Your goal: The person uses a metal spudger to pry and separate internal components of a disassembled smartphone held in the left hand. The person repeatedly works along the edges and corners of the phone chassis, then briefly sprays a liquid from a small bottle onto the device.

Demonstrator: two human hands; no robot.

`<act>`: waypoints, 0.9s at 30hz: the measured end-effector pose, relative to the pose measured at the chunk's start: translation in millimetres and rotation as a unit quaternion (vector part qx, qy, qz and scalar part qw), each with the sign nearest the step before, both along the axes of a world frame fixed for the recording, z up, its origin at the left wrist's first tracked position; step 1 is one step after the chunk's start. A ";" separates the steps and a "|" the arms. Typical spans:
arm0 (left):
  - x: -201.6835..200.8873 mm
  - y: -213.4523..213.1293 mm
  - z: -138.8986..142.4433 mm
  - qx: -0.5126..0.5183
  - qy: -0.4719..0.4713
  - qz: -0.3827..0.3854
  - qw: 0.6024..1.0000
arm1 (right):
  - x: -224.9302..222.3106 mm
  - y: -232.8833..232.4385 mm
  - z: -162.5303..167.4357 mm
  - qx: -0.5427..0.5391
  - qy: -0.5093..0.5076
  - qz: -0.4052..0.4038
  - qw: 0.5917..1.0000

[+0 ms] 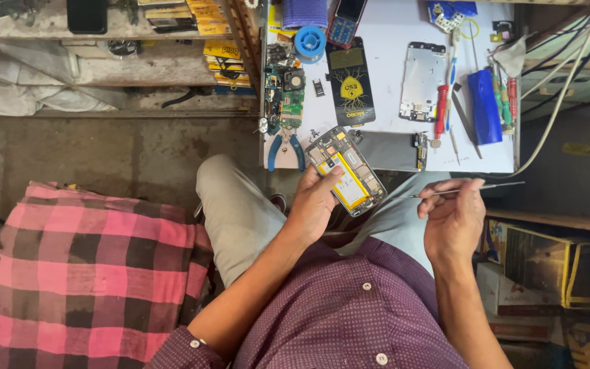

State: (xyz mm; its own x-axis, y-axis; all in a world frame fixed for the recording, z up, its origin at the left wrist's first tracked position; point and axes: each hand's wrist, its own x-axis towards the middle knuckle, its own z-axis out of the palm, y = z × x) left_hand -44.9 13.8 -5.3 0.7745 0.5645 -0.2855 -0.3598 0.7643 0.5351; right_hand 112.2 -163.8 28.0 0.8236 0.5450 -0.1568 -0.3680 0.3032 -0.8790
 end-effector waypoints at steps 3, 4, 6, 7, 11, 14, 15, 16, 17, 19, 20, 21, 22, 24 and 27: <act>-0.1 -0.3 -3.8 -0.001 0.002 -0.007 1.000 | -0.8 -0.1 1.0 0.030 0.015 0.012 0.999; -0.3 -0.1 -4.6 0.004 0.011 -0.012 1.000 | -1.6 0.9 1.4 0.045 0.024 0.019 0.999; -0.6 -0.4 -6.7 0.013 0.030 -0.022 0.999 | -3.2 2.0 2.6 0.070 0.038 0.032 0.996; -0.6 -0.8 -7.0 0.018 0.032 -0.023 0.999 | -4.1 2.6 3.4 0.079 0.042 0.037 0.995; -1.6 -1.2 -5.1 0.026 0.032 -0.027 0.999 | -6.6 8.2 6.7 0.076 0.047 0.025 0.996; -1.9 -0.7 -2.0 0.031 0.025 -0.035 0.999 | -12.3 14.4 9.8 0.038 -0.055 0.057 0.996; -1.8 -0.8 -1.1 0.034 0.023 -0.038 0.998 | -15.1 16.1 11.1 0.029 -0.072 0.047 0.996; -2.2 -0.4 -0.2 0.034 0.023 -0.043 0.998 | -19.0 18.2 12.4 0.019 -0.088 0.037 0.995; -2.7 -0.2 0.6 0.035 0.022 -0.047 0.998 | -22.7 19.5 14.0 0.009 -0.103 0.026 0.994; -2.5 -0.4 2.0 0.037 0.017 -0.052 0.998 | -28.4 20.4 18.5 -0.012 -0.163 0.025 0.986; -3.1 -0.5 2.5 0.038 0.013 -0.051 0.998 | -30.6 20.7 20.7 -0.023 -0.192 0.024 0.981; -3.4 -0.5 2.9 0.039 0.009 -0.051 0.998 | -32.2 21.2 22.4 -0.024 -0.205 0.025 0.978; -3.1 -0.5 3.0 0.039 0.012 -0.052 0.998 | -33.3 21.4 24.0 -0.026 -0.218 0.026 0.975; -2.3 -0.6 2.6 0.040 0.018 -0.053 0.998 | -34.4 22.0 25.8 -0.041 -0.245 0.029 0.968; -1.5 -1.9 0.8 0.041 0.026 -0.057 0.997 | -35.7 22.4 25.0 -0.066 -0.278 0.035 0.958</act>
